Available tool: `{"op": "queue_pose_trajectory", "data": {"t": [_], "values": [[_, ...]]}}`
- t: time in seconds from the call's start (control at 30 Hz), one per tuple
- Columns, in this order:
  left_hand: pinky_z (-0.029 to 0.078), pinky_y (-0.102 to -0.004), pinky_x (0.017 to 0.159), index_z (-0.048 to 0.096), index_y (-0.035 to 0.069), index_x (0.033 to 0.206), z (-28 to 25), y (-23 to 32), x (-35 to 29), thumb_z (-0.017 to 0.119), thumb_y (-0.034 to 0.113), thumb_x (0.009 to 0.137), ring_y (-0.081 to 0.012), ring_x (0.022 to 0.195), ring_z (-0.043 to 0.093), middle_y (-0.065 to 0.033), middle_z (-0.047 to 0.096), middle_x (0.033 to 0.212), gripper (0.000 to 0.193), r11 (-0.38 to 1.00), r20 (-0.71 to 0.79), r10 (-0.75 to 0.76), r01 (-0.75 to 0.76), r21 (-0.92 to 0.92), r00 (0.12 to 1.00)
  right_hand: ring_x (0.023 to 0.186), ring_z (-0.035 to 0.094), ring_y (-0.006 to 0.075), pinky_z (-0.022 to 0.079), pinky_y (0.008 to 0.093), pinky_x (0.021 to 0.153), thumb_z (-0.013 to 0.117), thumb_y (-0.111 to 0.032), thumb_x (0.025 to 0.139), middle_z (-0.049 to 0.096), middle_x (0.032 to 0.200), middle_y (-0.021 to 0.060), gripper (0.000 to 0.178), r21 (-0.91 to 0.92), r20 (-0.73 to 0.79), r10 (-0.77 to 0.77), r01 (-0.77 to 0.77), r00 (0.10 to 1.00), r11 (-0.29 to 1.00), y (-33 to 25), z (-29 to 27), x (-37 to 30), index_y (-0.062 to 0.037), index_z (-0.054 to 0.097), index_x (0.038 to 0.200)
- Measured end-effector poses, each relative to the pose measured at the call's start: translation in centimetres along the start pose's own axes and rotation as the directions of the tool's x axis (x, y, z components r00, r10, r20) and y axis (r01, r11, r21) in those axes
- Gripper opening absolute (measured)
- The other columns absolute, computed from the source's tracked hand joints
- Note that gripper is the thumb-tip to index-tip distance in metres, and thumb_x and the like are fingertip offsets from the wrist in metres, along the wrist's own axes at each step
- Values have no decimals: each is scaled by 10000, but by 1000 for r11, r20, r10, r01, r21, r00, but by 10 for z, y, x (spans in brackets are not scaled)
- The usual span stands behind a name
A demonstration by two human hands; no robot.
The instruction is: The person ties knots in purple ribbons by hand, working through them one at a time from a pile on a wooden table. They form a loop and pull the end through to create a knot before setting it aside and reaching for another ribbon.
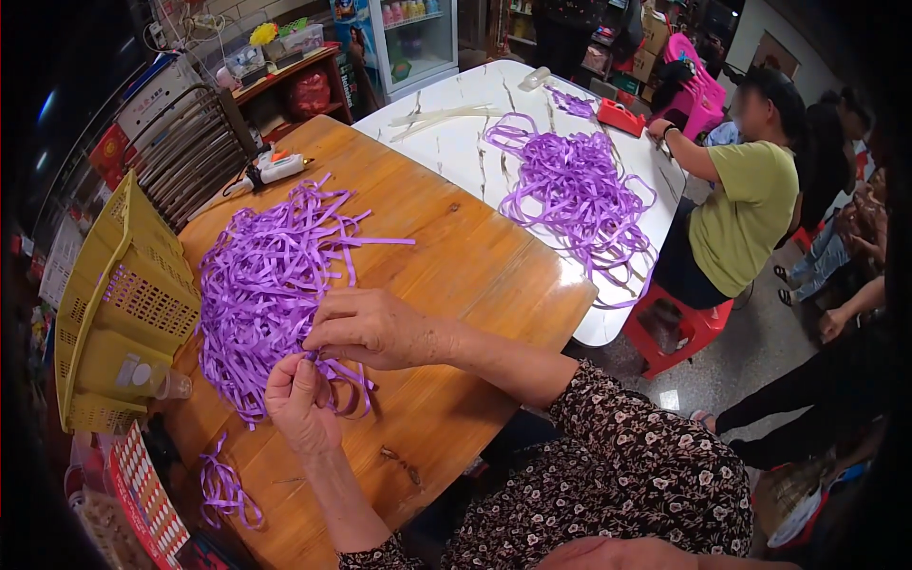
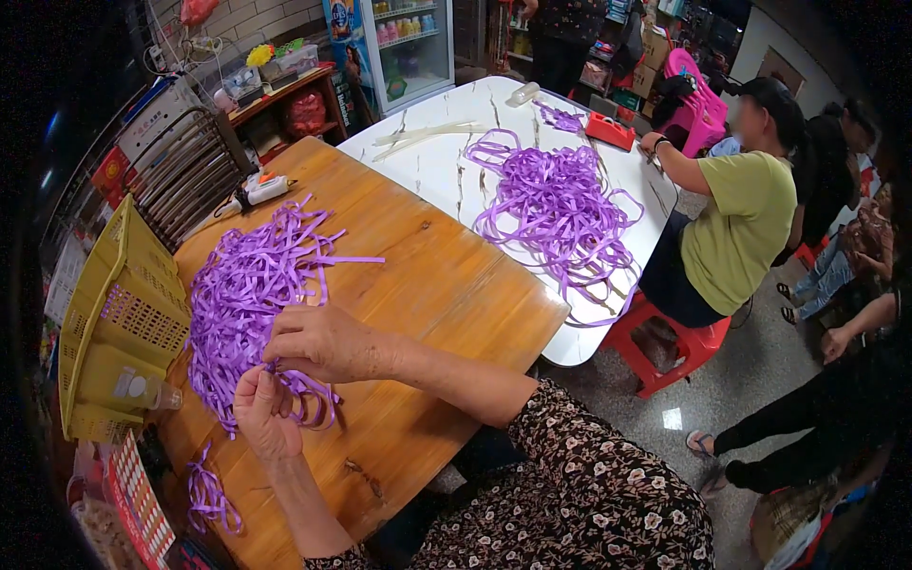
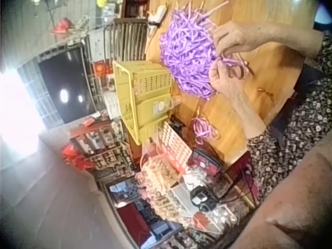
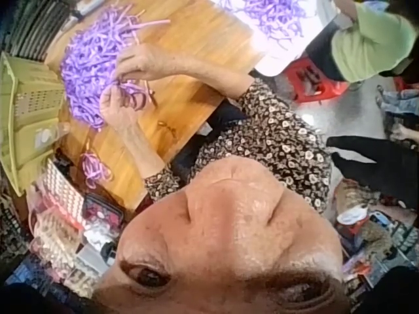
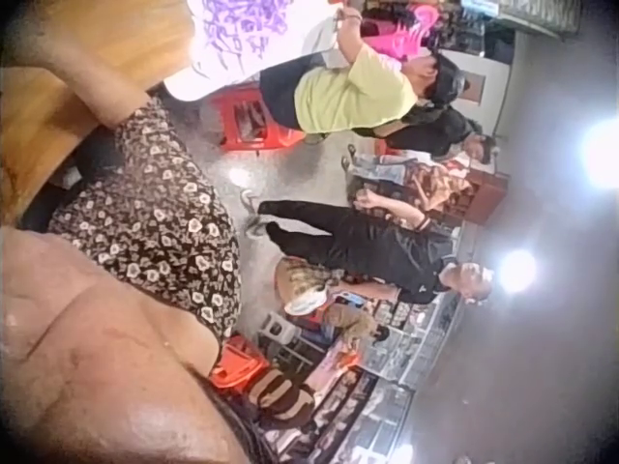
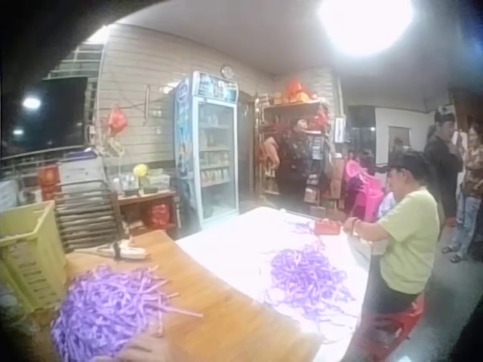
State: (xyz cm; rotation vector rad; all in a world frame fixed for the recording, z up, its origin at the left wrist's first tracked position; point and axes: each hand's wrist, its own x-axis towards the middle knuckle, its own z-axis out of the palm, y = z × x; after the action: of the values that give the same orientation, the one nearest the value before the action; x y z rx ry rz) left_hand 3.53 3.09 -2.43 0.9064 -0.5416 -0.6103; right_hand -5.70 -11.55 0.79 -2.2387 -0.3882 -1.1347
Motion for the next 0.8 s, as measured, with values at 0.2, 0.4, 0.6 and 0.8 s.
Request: {"op": "queue_pose_trajectory", "data": {"t": [0.2,0.4,0.6,0.8], "values": [[283,-169,438,593,9,836,-1,-1,-1,613,21,810,-39,491,398,18,520,654,35,999,-12,17,-16,38,1000,718,537,254,444,345,620,661,-66,711,516,750,72,144,-32,-23,-37,36,999,999,-1,3,1,-42,547,797],[281,-159,471,597,11,811,1,-2,-4,621,-9,795,-19,534,388,38,499,698,35,984,-53,105,-96,150,993,699,513,266,425,362,585,645,-97,706,484,713,80,156,-56,-43,20,-22,999,998,-3,10,-2,-56,504,759],[254,-164,461,592,-7,791,12,2,-7,600,-37,800,-9,528,345,49,437,698,32,893,-19,263,-237,382,964,691,517,284,415,368,594,645,-85,723,494,722,101,154,-17,-14,82,-82,997,996,-3,9,-3,-32,510,771],[237,-173,433,584,-11,781,20,3,-7,587,-41,807,-11,507,333,42,400,682,40,738,24,372,-311,599,928,666,528,272,413,353,586,638,-83,733,515,695,98,135,91,-6,184,-183,983,979,1,14,-6,-26,525,779]]}}
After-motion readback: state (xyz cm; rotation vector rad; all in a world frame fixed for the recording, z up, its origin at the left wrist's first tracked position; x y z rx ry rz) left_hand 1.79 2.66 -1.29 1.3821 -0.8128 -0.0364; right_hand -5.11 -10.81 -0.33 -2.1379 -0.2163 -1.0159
